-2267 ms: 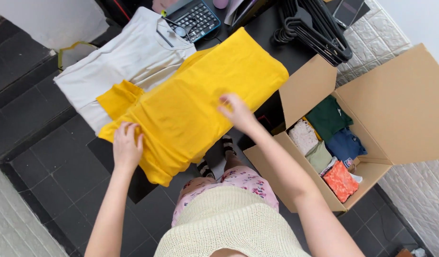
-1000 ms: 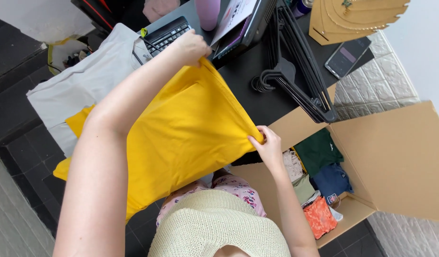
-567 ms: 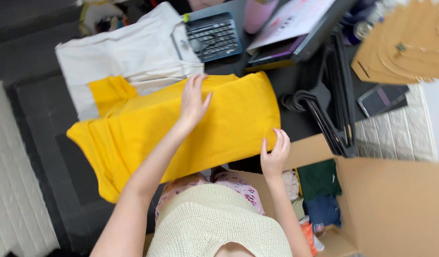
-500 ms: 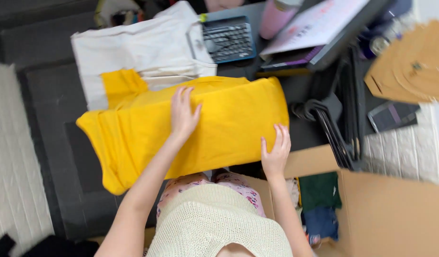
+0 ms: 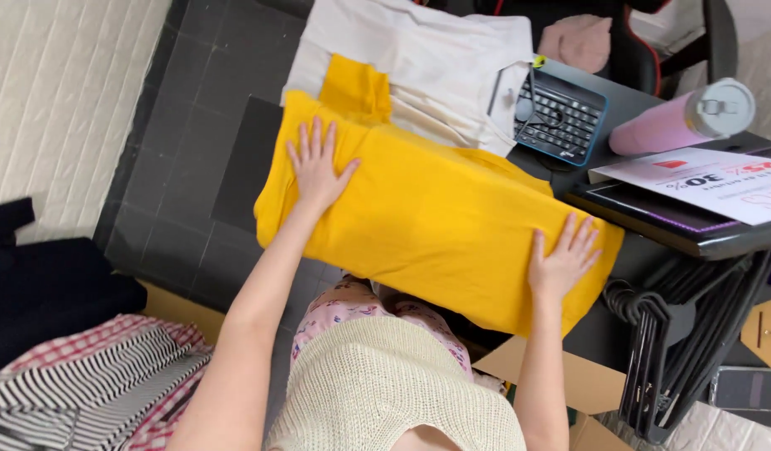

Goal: Folding t-shirts and packing them into a cardboard box for shipping or storage.

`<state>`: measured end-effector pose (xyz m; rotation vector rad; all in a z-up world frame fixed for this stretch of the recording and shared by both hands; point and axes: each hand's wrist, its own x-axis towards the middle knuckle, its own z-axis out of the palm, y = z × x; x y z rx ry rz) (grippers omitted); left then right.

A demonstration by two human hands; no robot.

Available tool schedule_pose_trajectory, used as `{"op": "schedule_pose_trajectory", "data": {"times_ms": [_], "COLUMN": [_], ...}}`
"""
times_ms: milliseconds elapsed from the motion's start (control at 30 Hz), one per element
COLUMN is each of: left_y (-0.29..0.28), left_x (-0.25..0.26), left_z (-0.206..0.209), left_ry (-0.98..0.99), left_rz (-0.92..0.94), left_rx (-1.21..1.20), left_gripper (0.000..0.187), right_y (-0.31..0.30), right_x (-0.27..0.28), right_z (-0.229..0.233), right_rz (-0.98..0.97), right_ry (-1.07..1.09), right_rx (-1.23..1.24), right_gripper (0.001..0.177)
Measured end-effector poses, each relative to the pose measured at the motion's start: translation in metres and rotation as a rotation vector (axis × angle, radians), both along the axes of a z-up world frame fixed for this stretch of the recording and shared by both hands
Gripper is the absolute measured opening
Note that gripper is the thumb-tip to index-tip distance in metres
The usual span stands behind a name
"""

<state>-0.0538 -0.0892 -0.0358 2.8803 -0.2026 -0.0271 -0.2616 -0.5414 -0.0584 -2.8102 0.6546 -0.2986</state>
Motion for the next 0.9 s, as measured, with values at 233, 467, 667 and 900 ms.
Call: {"op": "schedule_pose_trajectory", "data": {"times_ms": [233, 467, 667, 900], "left_y": [0.07, 0.148, 0.143, 0.186], "left_x": [0.015, -0.087, -0.161, -0.157], "left_z": [-0.016, -0.003, -0.009, -0.03], "left_ry": [-0.105, -0.347, -0.199, -0.302], "left_rz": [-0.036, 0.157, 0.535, 0.578], "left_rx": [-0.102, -0.18, -0.307, -0.687], "left_gripper": [0.071, 0.047, 0.038, 0.017], "right_y": [-0.012, 0.003, 0.045, 0.049], "right_x": [-0.026, -0.132, -0.2, -0.206], "right_z": [-0.002, -0.012, -0.035, -0.084], "right_rz": [-0.04, 0.014, -0.344, -0.739], "right_ry": [-0.028, -0.258, -0.512, -0.724], "right_rx": [0.016, -0.131, 0.07, 0.762], "right_gripper": [0.071, 0.05, 0.036, 0.073]}}
